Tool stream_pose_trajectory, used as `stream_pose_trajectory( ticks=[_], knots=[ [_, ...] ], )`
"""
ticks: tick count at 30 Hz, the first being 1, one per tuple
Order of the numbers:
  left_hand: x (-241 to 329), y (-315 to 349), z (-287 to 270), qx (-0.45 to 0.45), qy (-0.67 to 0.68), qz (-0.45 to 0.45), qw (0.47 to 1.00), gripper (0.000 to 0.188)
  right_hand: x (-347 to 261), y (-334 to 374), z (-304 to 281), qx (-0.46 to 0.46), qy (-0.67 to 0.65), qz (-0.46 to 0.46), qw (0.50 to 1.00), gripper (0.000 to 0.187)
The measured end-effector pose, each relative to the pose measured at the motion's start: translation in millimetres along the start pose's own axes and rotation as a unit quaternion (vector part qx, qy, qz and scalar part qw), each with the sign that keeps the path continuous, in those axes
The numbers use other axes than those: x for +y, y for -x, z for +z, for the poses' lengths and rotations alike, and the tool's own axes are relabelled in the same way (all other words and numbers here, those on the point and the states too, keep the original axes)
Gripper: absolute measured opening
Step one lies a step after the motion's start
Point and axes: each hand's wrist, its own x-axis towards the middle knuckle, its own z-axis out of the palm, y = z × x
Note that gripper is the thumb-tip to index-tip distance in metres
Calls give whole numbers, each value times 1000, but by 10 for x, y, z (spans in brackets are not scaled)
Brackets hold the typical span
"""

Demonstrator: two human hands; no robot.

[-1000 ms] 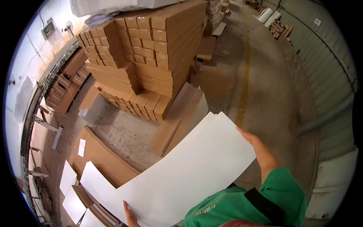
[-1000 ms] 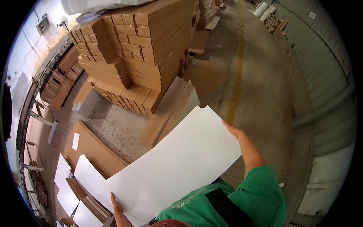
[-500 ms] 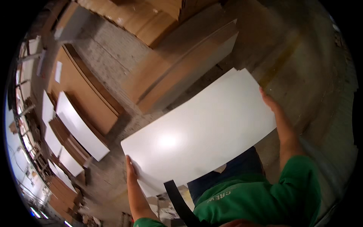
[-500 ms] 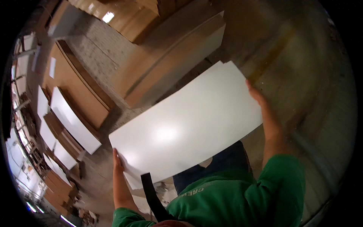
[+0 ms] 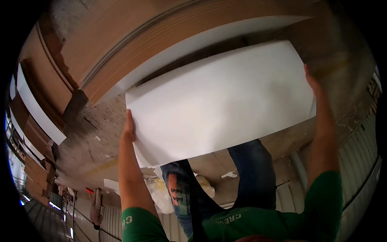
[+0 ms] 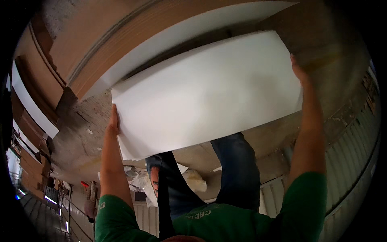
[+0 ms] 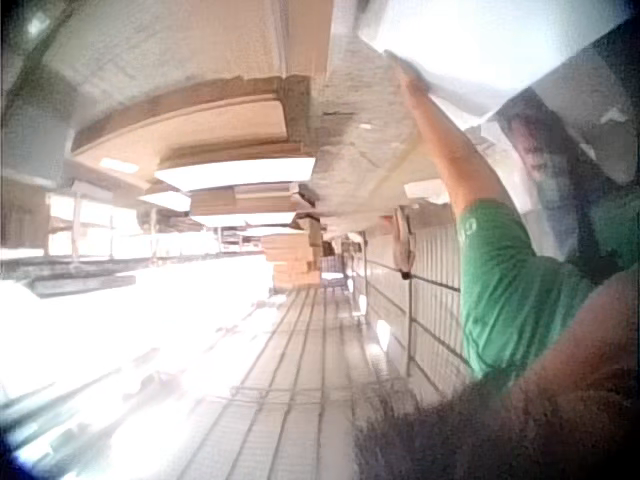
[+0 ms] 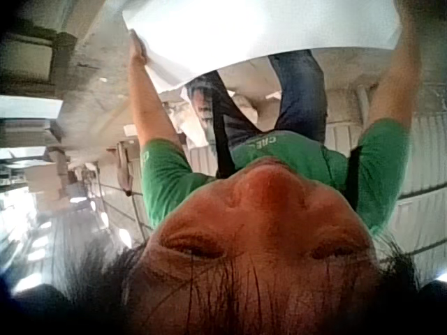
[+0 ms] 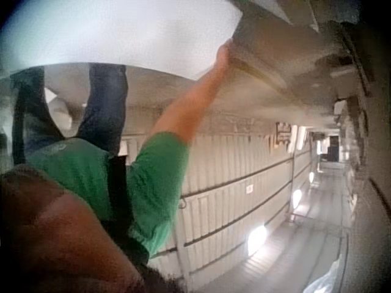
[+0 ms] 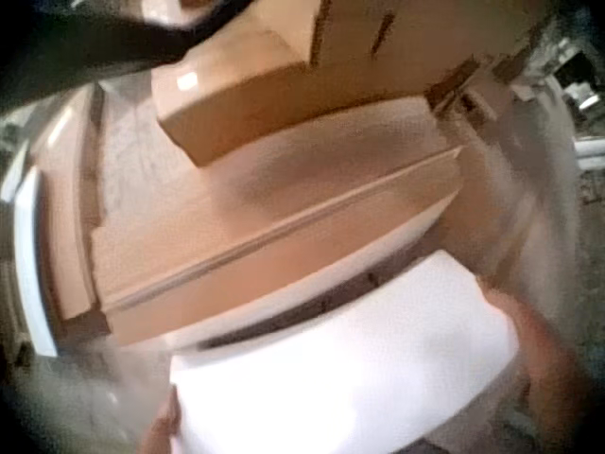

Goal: The person repeatedly picks up large white sheets from a pile on the floor and places them onto a stack of cardboard boxes. Later, the person sits on the floor and handles smaller white sheets, folding them and placing them on the stack.

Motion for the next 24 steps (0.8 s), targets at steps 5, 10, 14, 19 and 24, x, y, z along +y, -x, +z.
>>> stream_pose_trajectory(
  ticks=[5, 10, 14, 19, 24],
  knots=[
    [90, -700, -188, 17, -64, -64, 996, 81, -491, -145, 32, 27, 115, 17, 993, 75],
    [11, -830, -264, 48, -110, -37, 992, 73, -869, 11, 59, 46, 246, 43, 967, 81],
    [138, -778, -456, -82, -68, -39, 994, 75, -1060, 46, -224, 26, 201, 47, 978, 87],
    [646, -104, -560, -148, 4, -4, 989, 69, -1941, 633, -99, 71, 221, 44, 972, 87],
    [649, 149, -693, -132, 215, 72, 965, 78, -1875, 281, -1377, 142, 149, -32, 978, 66]
  ],
)
